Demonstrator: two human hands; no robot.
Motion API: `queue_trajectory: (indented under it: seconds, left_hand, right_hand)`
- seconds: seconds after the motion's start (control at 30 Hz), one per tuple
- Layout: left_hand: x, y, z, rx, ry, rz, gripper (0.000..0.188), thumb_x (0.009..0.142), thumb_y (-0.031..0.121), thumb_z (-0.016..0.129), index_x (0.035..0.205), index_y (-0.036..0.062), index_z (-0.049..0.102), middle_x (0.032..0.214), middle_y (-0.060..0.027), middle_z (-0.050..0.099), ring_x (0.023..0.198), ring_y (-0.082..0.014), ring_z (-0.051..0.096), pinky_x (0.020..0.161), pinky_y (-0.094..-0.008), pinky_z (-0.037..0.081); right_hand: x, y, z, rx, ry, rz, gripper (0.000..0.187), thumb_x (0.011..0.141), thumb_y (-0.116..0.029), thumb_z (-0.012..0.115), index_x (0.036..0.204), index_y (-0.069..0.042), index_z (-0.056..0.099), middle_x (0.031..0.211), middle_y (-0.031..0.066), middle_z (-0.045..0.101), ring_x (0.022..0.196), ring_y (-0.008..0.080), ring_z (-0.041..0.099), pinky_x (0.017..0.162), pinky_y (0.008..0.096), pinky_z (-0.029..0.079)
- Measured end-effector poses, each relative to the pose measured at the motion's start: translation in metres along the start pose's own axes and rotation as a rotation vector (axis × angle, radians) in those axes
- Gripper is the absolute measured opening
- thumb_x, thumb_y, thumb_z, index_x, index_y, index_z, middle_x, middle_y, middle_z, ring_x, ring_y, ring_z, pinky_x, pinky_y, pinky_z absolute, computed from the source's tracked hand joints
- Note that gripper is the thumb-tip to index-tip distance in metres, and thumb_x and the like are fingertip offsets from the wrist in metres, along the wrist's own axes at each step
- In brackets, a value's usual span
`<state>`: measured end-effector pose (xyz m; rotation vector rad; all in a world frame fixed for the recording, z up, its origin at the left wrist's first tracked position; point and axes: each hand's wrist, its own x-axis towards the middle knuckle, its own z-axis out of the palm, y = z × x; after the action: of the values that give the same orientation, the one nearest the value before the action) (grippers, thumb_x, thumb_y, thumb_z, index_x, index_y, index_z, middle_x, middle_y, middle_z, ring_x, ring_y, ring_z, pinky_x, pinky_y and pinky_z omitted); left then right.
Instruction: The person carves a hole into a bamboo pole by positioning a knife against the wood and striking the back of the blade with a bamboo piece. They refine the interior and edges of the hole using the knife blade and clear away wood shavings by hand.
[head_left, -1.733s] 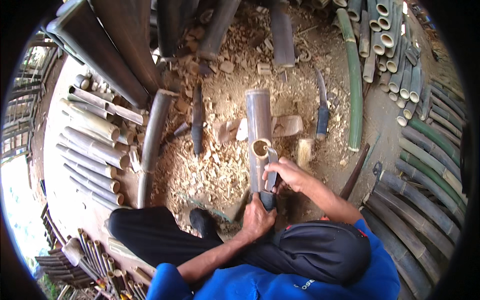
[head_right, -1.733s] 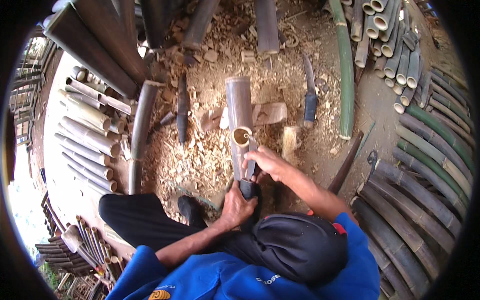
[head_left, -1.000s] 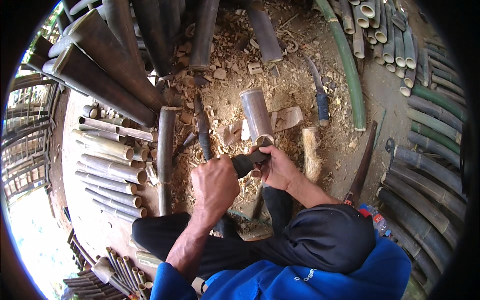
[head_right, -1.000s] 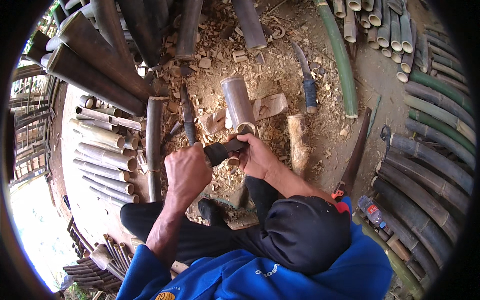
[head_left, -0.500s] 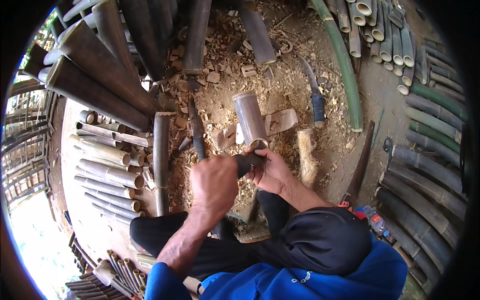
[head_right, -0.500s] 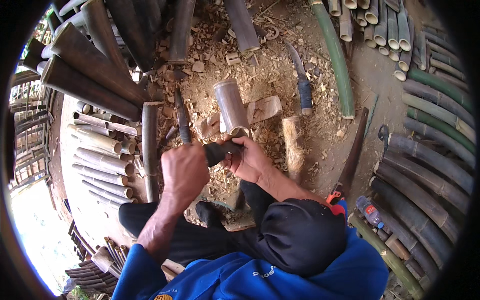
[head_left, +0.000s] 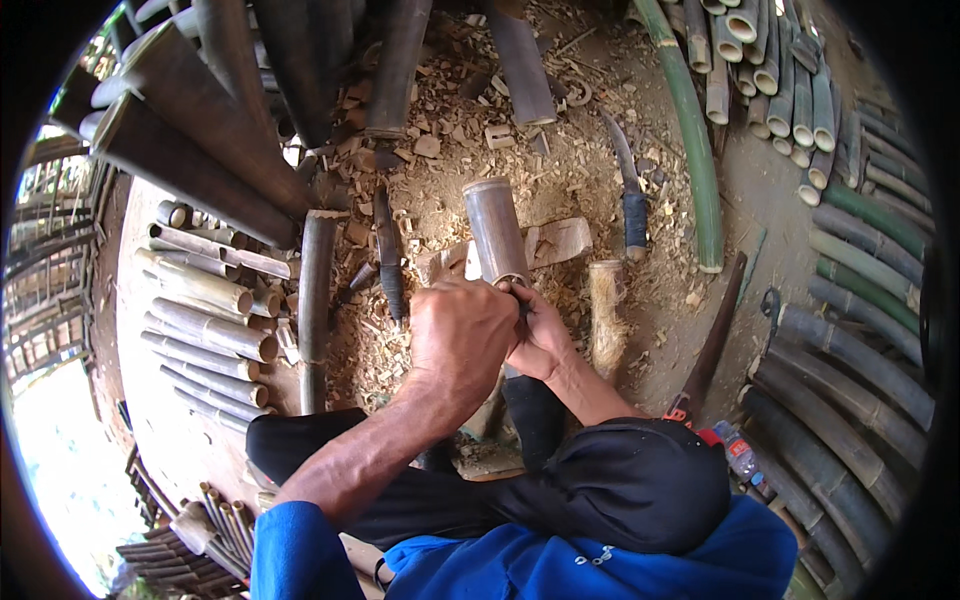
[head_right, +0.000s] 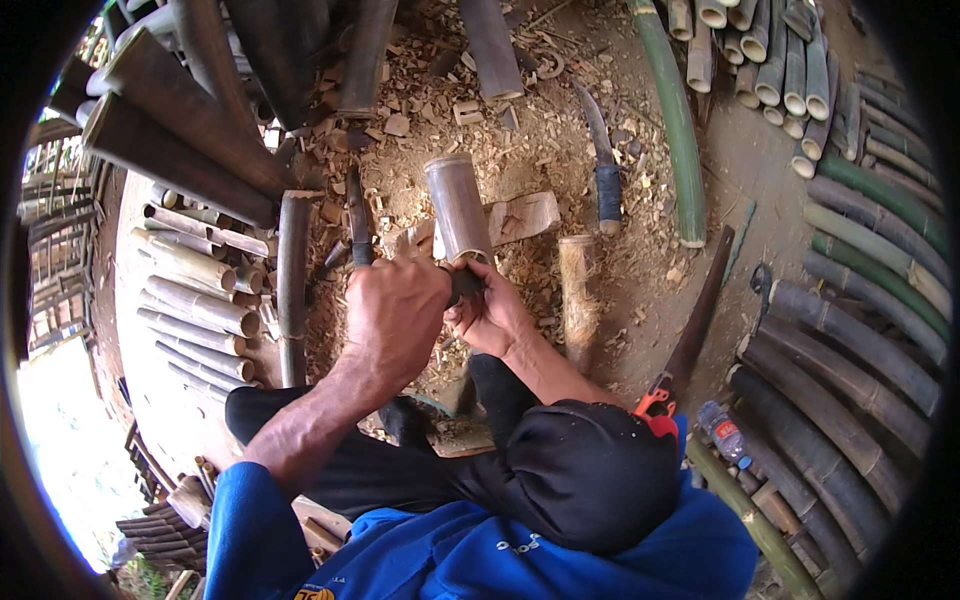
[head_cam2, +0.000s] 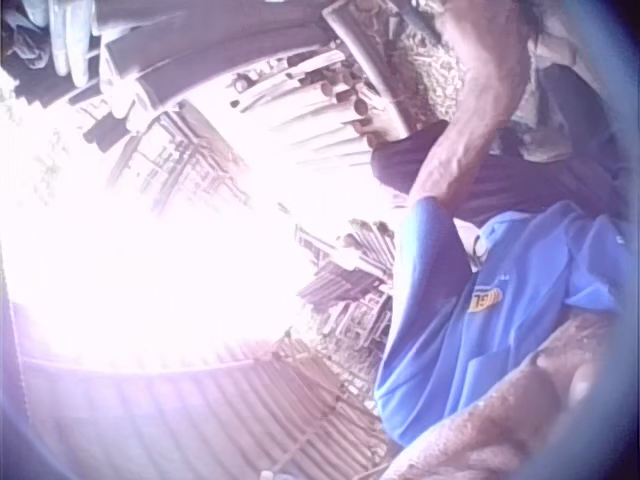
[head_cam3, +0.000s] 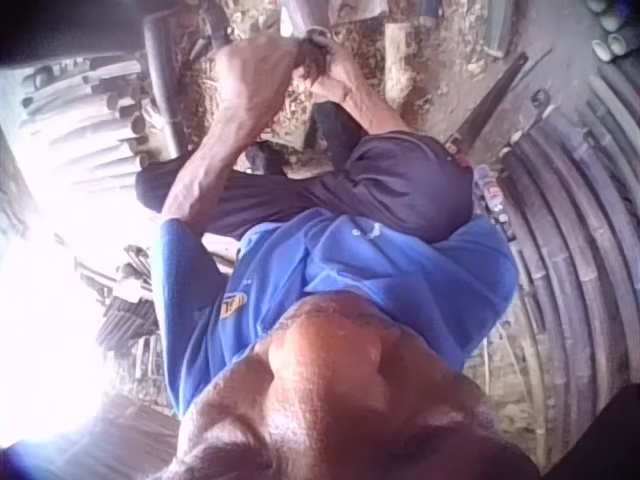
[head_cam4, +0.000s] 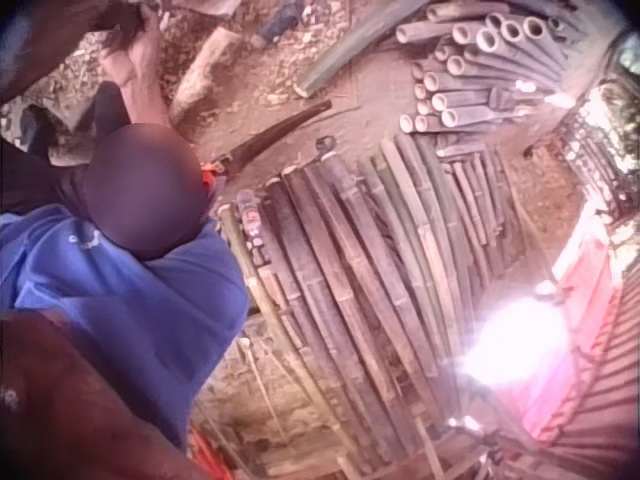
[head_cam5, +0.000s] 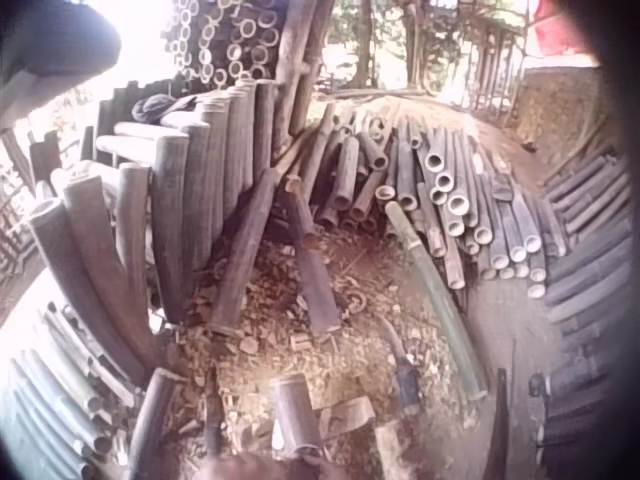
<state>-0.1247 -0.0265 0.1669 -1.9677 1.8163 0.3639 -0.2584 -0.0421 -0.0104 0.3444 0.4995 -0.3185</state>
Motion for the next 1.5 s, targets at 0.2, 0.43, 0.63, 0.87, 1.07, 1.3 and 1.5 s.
queue_trajectory:
  seconds: [0.2, 0.43, 0.63, 0.87, 1.07, 1.3, 1.5]
  left_hand:
    - [-0.08, -0.009, 0.087, -0.584, 0.037, -0.106, 0.021, 0.078, 0.008, 0.066, 0.093, -0.0003, 0.054, 0.082, -0.0164, 0.065, 0.072, -0.0321, 0.069, 0.061, -0.0425, 0.055]
    - [-0.058, -0.037, 0.059, -0.349, -0.111, -0.067, 0.008, 0.081, 0.008, 0.064, 0.086, 0.0005, 0.064, 0.08, -0.0122, 0.07, 0.074, -0.0297, 0.073, 0.065, -0.0415, 0.058]
    - [-0.001, -0.098, 0.077, -0.548, -0.336, 0.027, 0.027, 0.066, 0.019, 0.072, 0.083, -0.0013, 0.07, 0.086, -0.0222, 0.071, 0.084, -0.0375, 0.071, 0.078, -0.0447, 0.056]
    - [-0.071, 0.04, 0.148, -1.262, -0.535, -0.393, 0.046, 0.07, 0.027, 0.08, 0.097, -0.0085, 0.068, 0.084, -0.0247, 0.071, 0.079, -0.0337, 0.072, 0.073, -0.0427, 0.058]
    - [-0.069, 0.112, 0.151, -1.386, -0.167, -0.49, 0.036, 0.072, 0.023, 0.077, 0.085, -0.0073, 0.061, 0.074, -0.0268, 0.068, 0.073, -0.0411, 0.071, 0.065, -0.0481, 0.057]
    - [-0.039, -0.051, 0.043, -0.366, -0.204, 0.028, 0.006, 0.073, 0.001, 0.065, 0.079, 0.0009, 0.064, 0.079, -0.0201, 0.07, 0.078, -0.0357, 0.072, 0.07, -0.0451, 0.056]
    - [-0.049, -0.042, 0.113, -0.782, -0.441, -0.092, 0.018, 0.072, 0.01, 0.066, 0.082, -0.0049, 0.066, 0.083, -0.0249, 0.07, 0.085, -0.0402, 0.071, 0.077, -0.0488, 0.056]
  right_hand:
    - [-0.046, 0.002, 0.003, -0.533, 0.152, 0.089, 0.022, 0.103, -0.023, 0.051, 0.112, -0.004, 0.058, 0.101, 0.0159, 0.069, 0.079, 0.0228, 0.071, 0.061, 0.0306, 0.06]
    - [-0.025, 0.019, -0.006, -0.366, 0.121, 0.17, 0.032, 0.104, -0.022, 0.051, 0.123, 0.003, 0.057, 0.104, 0.0176, 0.069, 0.08, 0.0238, 0.072, 0.071, 0.0334, 0.063]
    - [-0.01, 0.022, 0.008, -0.182, 0.204, 0.083, 0.029, 0.104, -0.017, 0.05, 0.117, 0.007, 0.057, 0.099, 0.0192, 0.07, 0.091, 0.0267, 0.072, 0.084, 0.0364, 0.062]
    - [-0.02, -0.029, 0.027, -0.99, 0.442, 0.36, 0.025, 0.097, -0.019, 0.057, 0.093, 0.004, 0.067, 0.085, 0.0192, 0.072, 0.068, 0.0282, 0.072, 0.061, 0.0403, 0.062]
    - [-0.027, -0.052, 0.02, -1.257, 0.363, 0.31, 0.026, 0.098, -0.024, 0.055, 0.096, 0.0, 0.064, 0.083, 0.0138, 0.071, 0.062, 0.0192, 0.069, 0.046, 0.0306, 0.056]
    - [-0.028, 0.031, -0.011, -0.128, 0.025, 0.143, 0.038, 0.106, -0.027, 0.049, 0.127, 0.003, 0.057, 0.106, 0.0166, 0.069, 0.094, 0.0255, 0.071, 0.09, 0.0394, 0.06]
    - [-0.032, 0.008, 0.005, -0.513, 0.297, 0.159, 0.027, 0.1, -0.018, 0.054, 0.112, 0.005, 0.063, 0.097, 0.0178, 0.071, 0.084, 0.0293, 0.073, 0.077, 0.0417, 0.063]
